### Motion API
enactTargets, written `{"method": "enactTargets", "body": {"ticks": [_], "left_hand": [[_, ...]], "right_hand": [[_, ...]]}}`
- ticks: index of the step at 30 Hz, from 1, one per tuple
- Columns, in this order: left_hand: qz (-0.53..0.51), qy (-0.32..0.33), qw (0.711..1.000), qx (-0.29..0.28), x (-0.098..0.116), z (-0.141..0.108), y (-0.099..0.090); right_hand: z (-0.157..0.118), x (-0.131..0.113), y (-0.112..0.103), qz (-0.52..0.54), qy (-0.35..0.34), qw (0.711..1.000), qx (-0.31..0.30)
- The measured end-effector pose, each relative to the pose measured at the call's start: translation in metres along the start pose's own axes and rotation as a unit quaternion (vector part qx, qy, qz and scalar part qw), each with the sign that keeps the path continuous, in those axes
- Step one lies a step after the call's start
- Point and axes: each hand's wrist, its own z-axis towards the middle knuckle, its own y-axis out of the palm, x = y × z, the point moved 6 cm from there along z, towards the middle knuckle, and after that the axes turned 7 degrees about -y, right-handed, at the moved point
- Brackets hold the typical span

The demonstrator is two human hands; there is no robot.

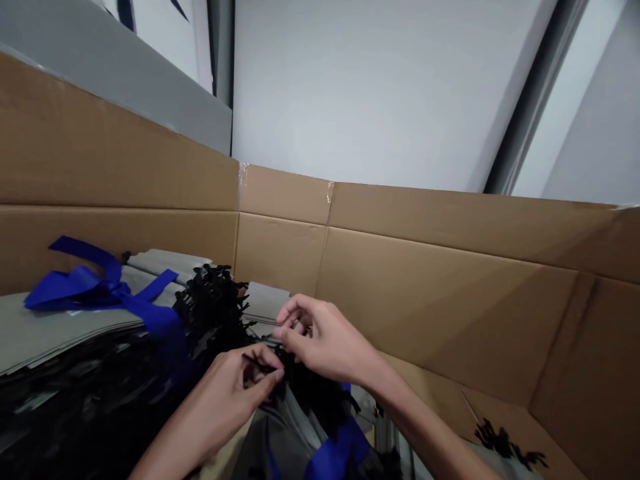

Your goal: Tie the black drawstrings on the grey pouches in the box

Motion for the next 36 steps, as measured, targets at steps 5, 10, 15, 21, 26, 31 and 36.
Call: {"method": "enactTargets", "body": {"ticks": [5,10,15,21,26,31,36], "left_hand": [[-0.034,0.017,0.999,-0.015,0.003,-0.008,-0.006],[-0.014,0.025,0.999,0.019,0.003,-0.005,-0.013],[-0.009,0.049,0.997,0.059,0.008,0.002,-0.013],[0.008,0.092,0.993,0.078,0.017,0.010,-0.010],[-0.068,0.088,0.993,0.050,0.014,0.019,-0.003],[-0.080,0.084,0.992,0.057,0.008,0.025,0.003],[-0.092,0.063,0.992,0.061,0.006,0.032,0.005]], "right_hand": [[-0.027,0.028,0.018,0.003,0.036,0.999,-0.027],[-0.031,0.026,0.025,-0.021,-0.008,1.000,0.001],[-0.028,0.028,0.016,-0.004,0.001,1.000,0.029],[-0.028,0.011,-0.003,0.016,-0.091,0.993,0.068],[-0.025,0.004,-0.005,-0.049,-0.086,0.994,0.051],[-0.019,0.010,-0.010,-0.041,-0.045,0.998,0.001],[-0.013,0.008,-0.015,-0.051,-0.092,0.994,-0.002]]}}
